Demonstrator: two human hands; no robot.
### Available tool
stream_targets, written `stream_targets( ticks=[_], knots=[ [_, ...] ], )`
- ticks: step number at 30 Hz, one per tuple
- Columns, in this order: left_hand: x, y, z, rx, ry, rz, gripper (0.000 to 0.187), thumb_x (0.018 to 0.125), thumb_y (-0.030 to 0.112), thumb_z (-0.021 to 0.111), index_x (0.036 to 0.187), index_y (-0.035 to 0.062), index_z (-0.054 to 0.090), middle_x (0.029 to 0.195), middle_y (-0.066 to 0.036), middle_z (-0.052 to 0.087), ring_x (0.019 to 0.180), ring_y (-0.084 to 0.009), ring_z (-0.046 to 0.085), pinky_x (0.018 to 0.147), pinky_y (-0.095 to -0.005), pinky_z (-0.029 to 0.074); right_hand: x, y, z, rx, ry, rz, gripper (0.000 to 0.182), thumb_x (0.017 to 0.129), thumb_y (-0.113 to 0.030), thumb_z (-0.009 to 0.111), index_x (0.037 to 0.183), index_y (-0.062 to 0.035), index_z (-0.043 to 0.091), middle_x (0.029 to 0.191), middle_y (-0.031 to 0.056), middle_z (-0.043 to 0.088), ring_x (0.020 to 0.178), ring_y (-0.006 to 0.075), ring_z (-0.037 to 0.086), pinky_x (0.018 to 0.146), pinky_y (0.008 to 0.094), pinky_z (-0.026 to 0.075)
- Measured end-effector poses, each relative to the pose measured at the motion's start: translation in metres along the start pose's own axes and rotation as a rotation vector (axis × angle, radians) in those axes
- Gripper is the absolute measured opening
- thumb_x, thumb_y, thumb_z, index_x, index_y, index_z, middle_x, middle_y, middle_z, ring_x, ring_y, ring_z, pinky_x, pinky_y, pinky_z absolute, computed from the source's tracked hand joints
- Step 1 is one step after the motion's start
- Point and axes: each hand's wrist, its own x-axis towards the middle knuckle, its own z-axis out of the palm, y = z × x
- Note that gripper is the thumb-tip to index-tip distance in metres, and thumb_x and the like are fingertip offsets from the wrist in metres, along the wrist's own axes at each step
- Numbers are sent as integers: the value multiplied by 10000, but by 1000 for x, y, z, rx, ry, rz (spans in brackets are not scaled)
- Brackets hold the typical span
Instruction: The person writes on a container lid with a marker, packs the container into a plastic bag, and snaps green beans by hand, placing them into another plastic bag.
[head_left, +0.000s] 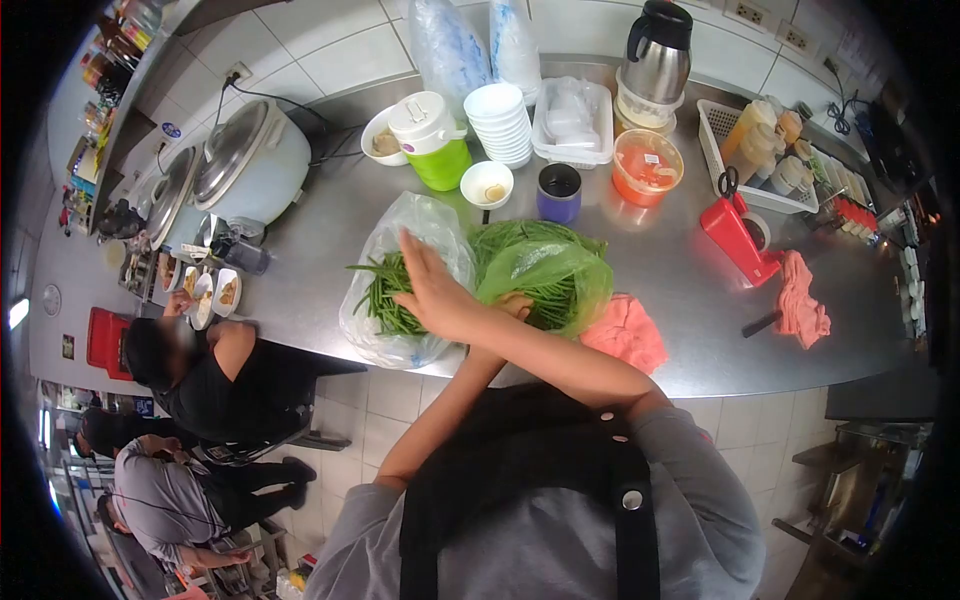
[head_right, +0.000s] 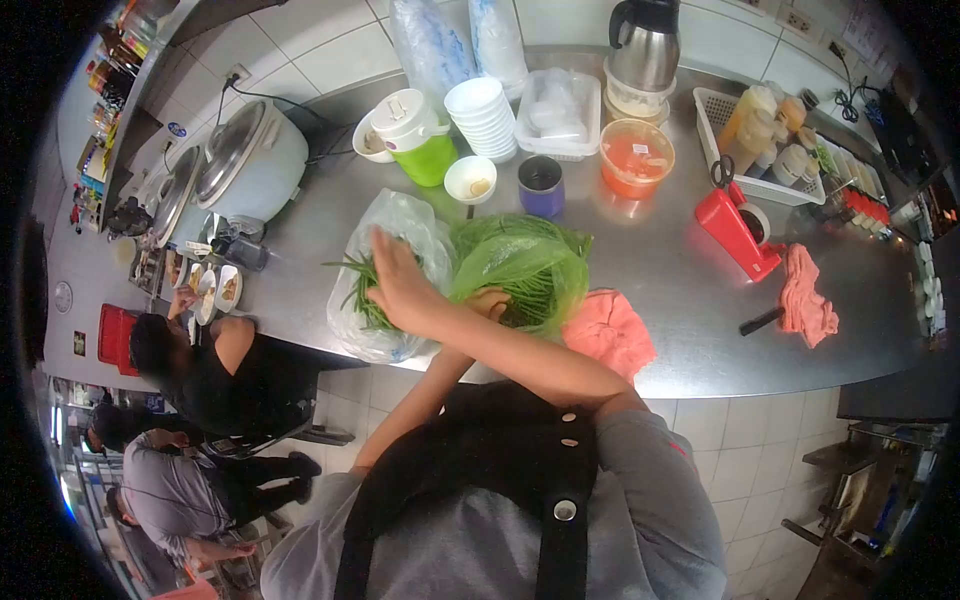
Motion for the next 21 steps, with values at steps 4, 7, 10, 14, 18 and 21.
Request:
stream_targets(
  ticks=[4,7,10,14,18,21],
  knots=[
    [-7,-69,-16,-178,-12,-132,224,878,127,654,1088,48,659,1083,-148,671,979,-328,643,836,-400,514,-12,-1,-64,2,-494,243,254,883,-100,584,1125,-37,627,1149,163,639,1040,322,631,884,416,482],
    [9,-67,-29,-317,-20,-239,260,869,113,648,1122,56,649,1096,-159,668,992,-347,641,839,-410,516,-10,21,-125,-83,-702,398,211,851,-61,541,997,-35,690,942,192,691,925,353,664,849,440,502],
    [67,-14,-73,371,-309,-396,277,807,30,606,1077,71,651,1023,-186,657,984,-361,633,804,-431,527,-6,82,-169,-460,-586,490,195,877,-67,513,981,-12,669,991,221,675,956,383,649,860,443,502],
    [72,-10,-71,400,-156,8,364,779,11,600,1135,75,643,1049,-151,657,944,-360,645,775,-438,545,-18,79,-169,-543,-153,490,231,885,-54,487,1060,5,625,1044,248,649,998,409,631,867,470,492],
    [79,13,-58,338,-135,108,315,775,-3,574,1075,51,655,1013,-154,656,921,-360,649,754,-442,538,-51,84,-143,-311,-485,298,231,854,-19,514,1044,19,640,987,251,663,931,405,641,831,466,505],
    [80,0,-55,362,-248,46,276,765,-10,551,1018,29,653,975,-193,658,893,-373,651,735,-463,534,-70,108,-135,-648,-405,646,168,863,-55,545,960,21,659,939,250,661,904,417,639,797,485,506]
  ],
)
